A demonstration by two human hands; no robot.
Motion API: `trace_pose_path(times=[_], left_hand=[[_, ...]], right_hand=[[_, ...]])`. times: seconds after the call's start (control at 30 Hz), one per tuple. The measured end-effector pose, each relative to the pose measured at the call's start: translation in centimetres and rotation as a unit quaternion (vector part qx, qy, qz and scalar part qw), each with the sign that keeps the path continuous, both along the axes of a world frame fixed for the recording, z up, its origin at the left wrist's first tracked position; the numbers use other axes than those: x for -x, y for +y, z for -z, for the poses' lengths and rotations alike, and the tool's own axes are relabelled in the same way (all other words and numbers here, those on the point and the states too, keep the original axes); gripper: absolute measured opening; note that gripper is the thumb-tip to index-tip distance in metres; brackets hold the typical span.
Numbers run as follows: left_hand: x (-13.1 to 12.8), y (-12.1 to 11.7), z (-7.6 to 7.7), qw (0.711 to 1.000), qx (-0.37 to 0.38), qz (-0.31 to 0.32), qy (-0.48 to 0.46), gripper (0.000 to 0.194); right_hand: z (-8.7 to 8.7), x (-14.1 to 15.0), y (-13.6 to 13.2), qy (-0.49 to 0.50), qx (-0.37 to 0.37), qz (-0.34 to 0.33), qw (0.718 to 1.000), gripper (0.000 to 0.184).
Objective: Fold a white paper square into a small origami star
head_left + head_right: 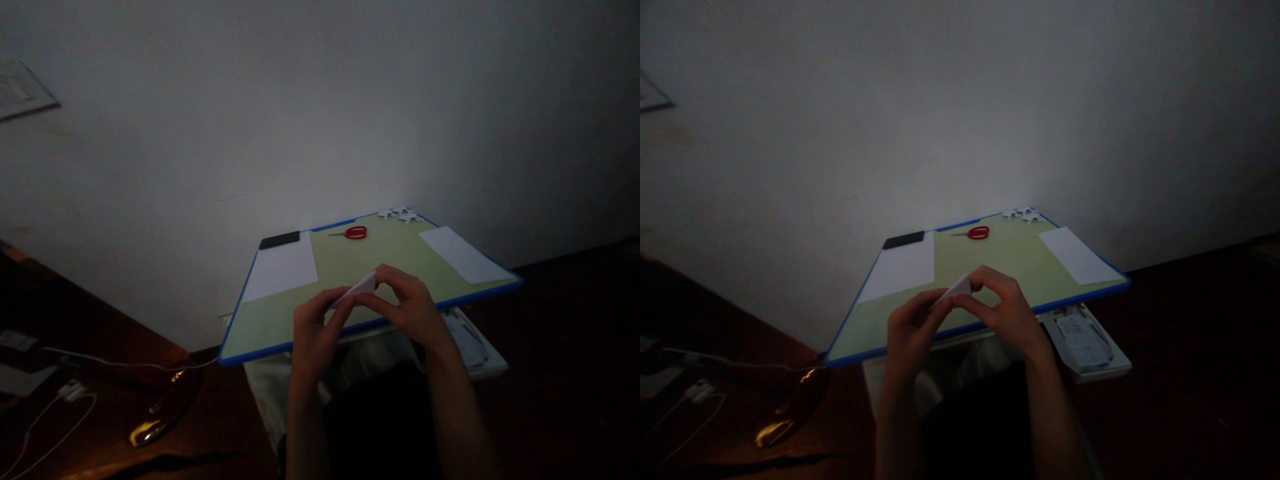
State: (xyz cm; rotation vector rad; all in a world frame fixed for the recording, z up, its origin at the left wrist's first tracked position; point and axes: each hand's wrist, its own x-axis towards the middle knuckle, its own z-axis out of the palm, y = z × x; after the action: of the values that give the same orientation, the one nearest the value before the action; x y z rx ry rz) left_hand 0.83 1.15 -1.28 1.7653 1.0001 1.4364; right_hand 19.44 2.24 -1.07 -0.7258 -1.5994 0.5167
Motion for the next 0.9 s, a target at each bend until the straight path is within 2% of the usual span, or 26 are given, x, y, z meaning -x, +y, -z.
trace_pose_path(times=[0.2, 0.5, 0.67, 0.77, 0.83, 0.9], left_hand=[[-0.24, -0.27, -0.41, 1.0, -0.007, -0.021, -0.001, 0.02], [-0.64, 0.04, -0.12, 0.998, -0.005, -0.054, -0.034, 0.022], [-0.77, 0.08, -0.12, 0.998, 0.017, -0.026, -0.05, 0.022], [-0.81, 0.1, -0.1, 0.998, 0.029, -0.017, -0.055, 0.02], [-0.83, 0.1, -0.15, 0.998, 0.034, -0.022, -0.048, 0.018], [-0.89, 0.09, -0.23, 0.998, 0.038, -0.016, -0.044, 0.016]], right_hand=[[0.38, 0.18, 0.06, 0.014, 0.028, -0.026, 0.999, 0.021], [0.58, 0.76, 0.56, 0.075, 0.054, -0.004, 0.996, 0.022], [0.7, 0.79, 0.65, 0.08, 0.06, -0.004, 0.995, 0.016], [0.8, 0.77, 0.75, 0.086, 0.044, 0.012, 0.995, 0.006], [0.75, 0.73, 0.75, 0.082, 0.027, 0.026, 0.996, 0.024], [0.58, 0.69, 0.66, 0.063, 0.007, 0.035, 0.997, 0.034]])
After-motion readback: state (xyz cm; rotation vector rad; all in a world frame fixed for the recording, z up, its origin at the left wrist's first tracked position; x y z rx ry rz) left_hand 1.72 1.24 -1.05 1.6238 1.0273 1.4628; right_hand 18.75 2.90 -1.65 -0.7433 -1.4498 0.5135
